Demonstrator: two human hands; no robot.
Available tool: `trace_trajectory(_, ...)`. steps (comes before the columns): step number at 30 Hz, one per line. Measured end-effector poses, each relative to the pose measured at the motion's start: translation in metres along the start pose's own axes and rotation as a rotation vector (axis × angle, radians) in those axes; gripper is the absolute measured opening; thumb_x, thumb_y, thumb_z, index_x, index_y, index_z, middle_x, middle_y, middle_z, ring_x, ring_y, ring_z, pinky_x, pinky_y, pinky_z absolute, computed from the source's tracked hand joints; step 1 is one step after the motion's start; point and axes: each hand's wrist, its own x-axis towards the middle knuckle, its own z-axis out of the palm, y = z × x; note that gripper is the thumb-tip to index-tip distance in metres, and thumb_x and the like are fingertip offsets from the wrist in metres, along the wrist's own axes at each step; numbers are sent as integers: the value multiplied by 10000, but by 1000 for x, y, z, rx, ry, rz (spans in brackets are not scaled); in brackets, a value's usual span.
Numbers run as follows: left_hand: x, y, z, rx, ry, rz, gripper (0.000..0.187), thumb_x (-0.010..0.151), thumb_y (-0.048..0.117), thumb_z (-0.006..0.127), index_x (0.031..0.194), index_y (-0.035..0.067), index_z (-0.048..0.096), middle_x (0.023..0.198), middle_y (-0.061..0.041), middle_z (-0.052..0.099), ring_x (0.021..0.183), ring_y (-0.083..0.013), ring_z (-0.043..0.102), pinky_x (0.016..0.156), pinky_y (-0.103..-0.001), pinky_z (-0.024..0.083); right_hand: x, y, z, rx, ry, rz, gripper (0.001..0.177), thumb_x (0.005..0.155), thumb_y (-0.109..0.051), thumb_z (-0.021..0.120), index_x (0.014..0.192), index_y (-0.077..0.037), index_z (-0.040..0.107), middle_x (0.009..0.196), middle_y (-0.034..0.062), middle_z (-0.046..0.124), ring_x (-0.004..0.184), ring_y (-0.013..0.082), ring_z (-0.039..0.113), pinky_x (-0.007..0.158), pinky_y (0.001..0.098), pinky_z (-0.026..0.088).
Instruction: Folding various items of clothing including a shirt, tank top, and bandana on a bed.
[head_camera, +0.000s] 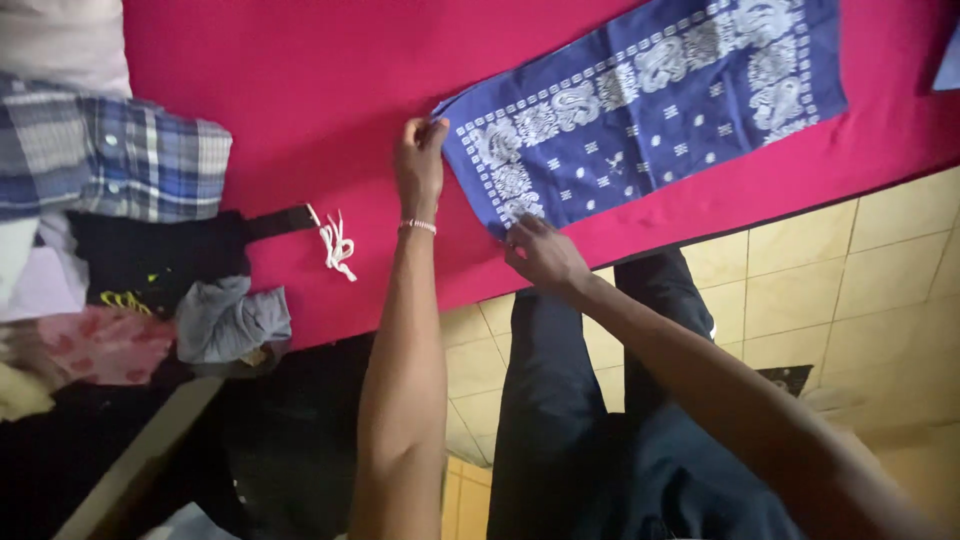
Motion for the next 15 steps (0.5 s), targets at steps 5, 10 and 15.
trace_trajectory(5, -26, 90, 12, 54, -41, 36, 323, 979, 328, 707, 985, 8, 660, 840, -14, 673, 770, -101, 601, 700, -315, 497, -30, 16, -69, 565, 117, 129, 139, 890, -85, 689, 982, -18, 609, 1024, 149, 660, 864, 278, 717, 731, 401, 586)
trace_trajectory(10, -24, 136, 81, 46, -95, 189, 337, 991, 327, 719, 1026, -2, 653, 890, -39, 664, 806, -101, 598, 729, -315, 512, -68, 86, -104, 702, 118, 307, 134, 946, -87, 660, 1043, -14, 605, 973, 98, 717, 914, 185, 730, 786, 335, 599)
trace_trajectory(15, -17, 183, 174, -96, -198, 150, 337, 952, 317, 724, 1035, 3, 637, 890, -51, 697, 707, -88, 649, 623, -284, 564, -98, 156, -142, 751, 220, 422, 105, 983, -77, 607, 1055, -7, 637, 941, 76, 751, 897, 145, 733, 796, 317, 587)
